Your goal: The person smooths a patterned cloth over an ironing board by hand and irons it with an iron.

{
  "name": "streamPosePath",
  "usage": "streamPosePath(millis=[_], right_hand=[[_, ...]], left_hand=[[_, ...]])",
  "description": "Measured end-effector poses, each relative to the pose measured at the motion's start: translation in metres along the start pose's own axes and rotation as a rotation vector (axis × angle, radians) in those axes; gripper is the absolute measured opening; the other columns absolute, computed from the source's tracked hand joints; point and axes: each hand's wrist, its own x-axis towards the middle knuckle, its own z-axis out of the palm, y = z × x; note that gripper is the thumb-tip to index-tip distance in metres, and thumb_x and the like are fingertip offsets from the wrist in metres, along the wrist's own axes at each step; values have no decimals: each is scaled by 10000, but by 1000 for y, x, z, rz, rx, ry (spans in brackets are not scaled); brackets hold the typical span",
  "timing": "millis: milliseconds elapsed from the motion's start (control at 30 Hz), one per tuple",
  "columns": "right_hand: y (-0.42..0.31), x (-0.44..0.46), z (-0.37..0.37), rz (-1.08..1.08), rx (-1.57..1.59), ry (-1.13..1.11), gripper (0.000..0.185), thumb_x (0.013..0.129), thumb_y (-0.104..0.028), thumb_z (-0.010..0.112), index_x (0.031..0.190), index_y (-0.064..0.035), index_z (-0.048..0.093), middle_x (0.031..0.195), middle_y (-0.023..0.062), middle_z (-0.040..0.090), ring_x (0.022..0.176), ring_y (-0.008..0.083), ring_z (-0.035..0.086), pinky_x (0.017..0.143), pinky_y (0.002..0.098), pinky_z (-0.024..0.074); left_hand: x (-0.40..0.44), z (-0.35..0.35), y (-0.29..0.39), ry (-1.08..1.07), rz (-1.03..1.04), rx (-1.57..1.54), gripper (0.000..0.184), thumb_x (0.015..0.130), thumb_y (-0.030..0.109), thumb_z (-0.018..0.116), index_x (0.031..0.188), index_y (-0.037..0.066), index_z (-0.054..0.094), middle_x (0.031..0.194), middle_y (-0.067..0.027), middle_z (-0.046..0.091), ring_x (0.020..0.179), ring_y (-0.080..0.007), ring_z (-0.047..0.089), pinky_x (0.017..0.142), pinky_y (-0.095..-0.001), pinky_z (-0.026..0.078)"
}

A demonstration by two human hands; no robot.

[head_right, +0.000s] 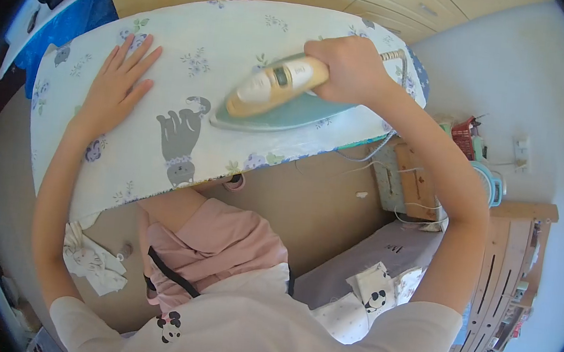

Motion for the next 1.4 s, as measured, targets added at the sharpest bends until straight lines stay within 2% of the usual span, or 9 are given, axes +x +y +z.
streamPosePath(millis=[100, 267, 400, 567, 700, 767, 867, 1067, 1400], right_hand=[[-4, 2, 1, 258, -40, 48, 167, 585, -198, 661, 696, -129, 558, 609, 46, 567, 594, 267, 575, 487, 366, 429], [-4, -4, -9, -131, 78, -85, 164, 607, -207, 659, 687, -118, 547, 612, 60, 576, 566, 278, 573, 494, 373, 442], [-9, -7, -6, -105, 18, -58, 175, 621, -228, 668, 695, -116, 555, 621, 67, 586, 568, 280, 580, 505, 371, 454], [-10, -2, 4, 305, -27, 68, 190, 614, -245, 676, 692, -118, 558, 619, 73, 585, 571, 281, 586, 503, 370, 455], [-7, -6, -1, 257, 11, 33, 199, 607, -248, 680, 696, -115, 563, 617, 65, 581, 575, 279, 581, 497, 370, 453], [-5, -10, -2, -20, 48, 1, 190, 605, -238, 676, 696, -118, 562, 615, 51, 576, 579, 271, 577, 489, 364, 447], [-9, -14, -6, -75, 63, -21, 176, 605, -231, 671, 687, -127, 554, 615, 39, 571, 579, 260, 573, 479, 357, 439], [-13, -11, 0, 60, -49, 72, 193, 608, -254, 686, 683, -134, 555, 598, 38, 575, 562, 243, 580, 474, 352, 440], [-10, -11, 0, 53, -31, 51, 220, 623, -285, 694, 683, -126, 555, 603, 49, 587, 560, 246, 587, 482, 354, 448]], left_hand=[[1, -2, 0, -14, 2, 1, 462, 899, 272, 427, 1347, 172, 370, 1443, -49, 260, 1345, -298, 166, 1097, -421, 119], [0, -2, 0, -21, -1, -5, 461, 901, 270, 425, 1346, 167, 370, 1443, -49, 260, 1344, -298, 168, 1097, -419, 119], [-1, -1, 1, -1, 9, 1, 459, 902, 270, 421, 1346, 163, 371, 1442, -54, 262, 1343, -300, 170, 1096, -420, 119], [0, -2, 1, 0, 8, 2, 457, 904, 271, 418, 1345, 162, 372, 1440, -59, 265, 1343, -302, 172, 1096, -419, 118], [0, -3, 1, -9, 6, 7, 457, 905, 272, 416, 1347, 164, 370, 1440, -59, 266, 1343, -299, 173, 1097, -417, 118], [-1, -2, 1, -10, 4, 12, 457, 906, 272, 416, 1348, 165, 369, 1440, -58, 266, 1343, -298, 172, 1097, -416, 118], [0, -1, 1, -16, 2, 12, 458, 907, 274, 413, 1350, 166, 367, 1441, -56, 264, 1344, -296, 171, 1097, -417, 119], [-1, -3, 2, -3, 2, 7, 453, 905, 271, 416, 1344, 164, 377, 1441, -55, 266, 1343, -299, 175, 1097, -419, 121], [-1, -2, 2, 2, -3, 10, 452, 906, 277, 416, 1345, 177, 377, 1437, -53, 274, 1343, -302, 173, 1097, -421, 124]])
